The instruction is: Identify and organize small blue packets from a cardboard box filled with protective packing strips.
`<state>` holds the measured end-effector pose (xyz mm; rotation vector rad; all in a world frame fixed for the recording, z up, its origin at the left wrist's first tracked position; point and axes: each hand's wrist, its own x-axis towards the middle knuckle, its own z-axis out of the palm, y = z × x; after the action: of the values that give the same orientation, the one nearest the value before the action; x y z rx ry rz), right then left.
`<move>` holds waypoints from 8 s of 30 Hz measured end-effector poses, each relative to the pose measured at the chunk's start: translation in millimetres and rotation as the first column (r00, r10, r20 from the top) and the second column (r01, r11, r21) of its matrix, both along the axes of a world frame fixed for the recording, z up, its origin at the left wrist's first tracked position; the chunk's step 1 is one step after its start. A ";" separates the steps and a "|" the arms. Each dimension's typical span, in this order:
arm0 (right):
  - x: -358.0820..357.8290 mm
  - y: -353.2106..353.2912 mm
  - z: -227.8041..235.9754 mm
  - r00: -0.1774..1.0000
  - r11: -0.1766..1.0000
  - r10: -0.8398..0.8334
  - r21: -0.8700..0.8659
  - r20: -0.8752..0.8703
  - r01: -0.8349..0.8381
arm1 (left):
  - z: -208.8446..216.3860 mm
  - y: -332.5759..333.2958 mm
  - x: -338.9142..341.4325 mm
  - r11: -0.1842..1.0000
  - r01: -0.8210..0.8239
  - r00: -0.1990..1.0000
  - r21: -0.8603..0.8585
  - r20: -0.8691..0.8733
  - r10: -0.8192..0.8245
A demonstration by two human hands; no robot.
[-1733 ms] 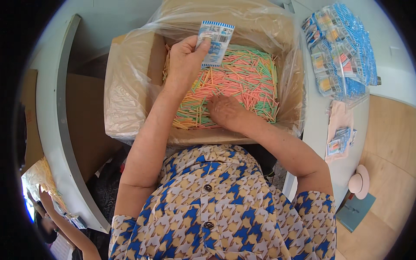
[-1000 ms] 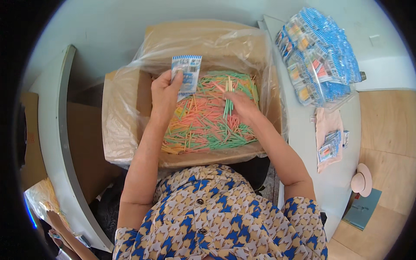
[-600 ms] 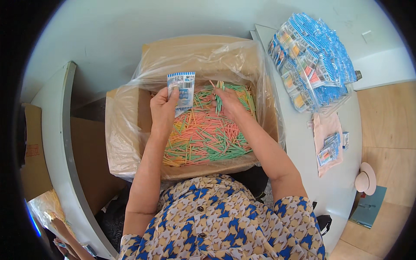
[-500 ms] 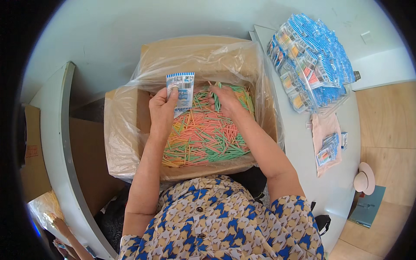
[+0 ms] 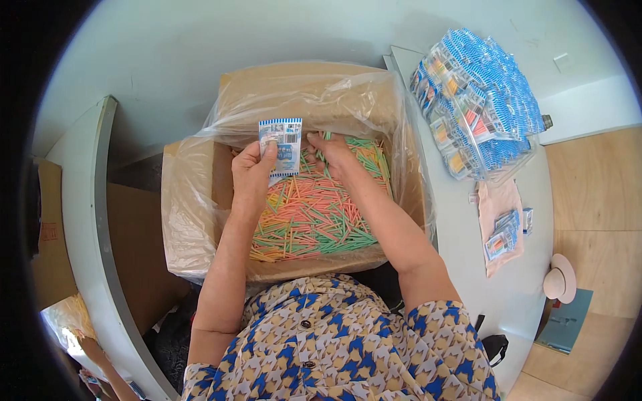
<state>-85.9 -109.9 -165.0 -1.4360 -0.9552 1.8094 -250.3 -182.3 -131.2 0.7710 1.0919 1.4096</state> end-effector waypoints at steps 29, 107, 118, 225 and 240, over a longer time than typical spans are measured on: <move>-8.2 -46.6 137.9 0.883 0.870 -0.064 0.408 -0.466 0.278 | -7.8 -7.6 9.9 0.922 0.381 0.921 0.069 -0.113 -0.373; 44.4 -57.0 98.1 0.996 0.989 -0.072 0.123 -0.044 0.077 | 3.9 -7.6 5.7 0.973 0.229 0.971 -0.006 0.078 -0.228; 29.7 14.7 -8.7 0.993 0.984 -0.121 -0.128 0.015 0.122 | 2.3 -1.5 6.3 0.984 0.175 0.976 -0.023 0.133 -0.171; 219.1 -171.7 128.5 0.907 0.675 -0.419 0.683 0.042 0.280 | 46.1 -64.7 217.4 0.697 0.712 0.640 0.083 0.332 -0.693; 260.9 -194.5 127.5 0.797 0.641 -0.528 0.753 0.292 0.150 | 24.3 -62.4 234.8 0.618 0.786 0.606 0.008 0.185 -0.773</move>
<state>175.1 -304.3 -37.5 -1.4354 -1.3107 0.6289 -15.5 -244.7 -106.9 0.9024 0.5264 0.6428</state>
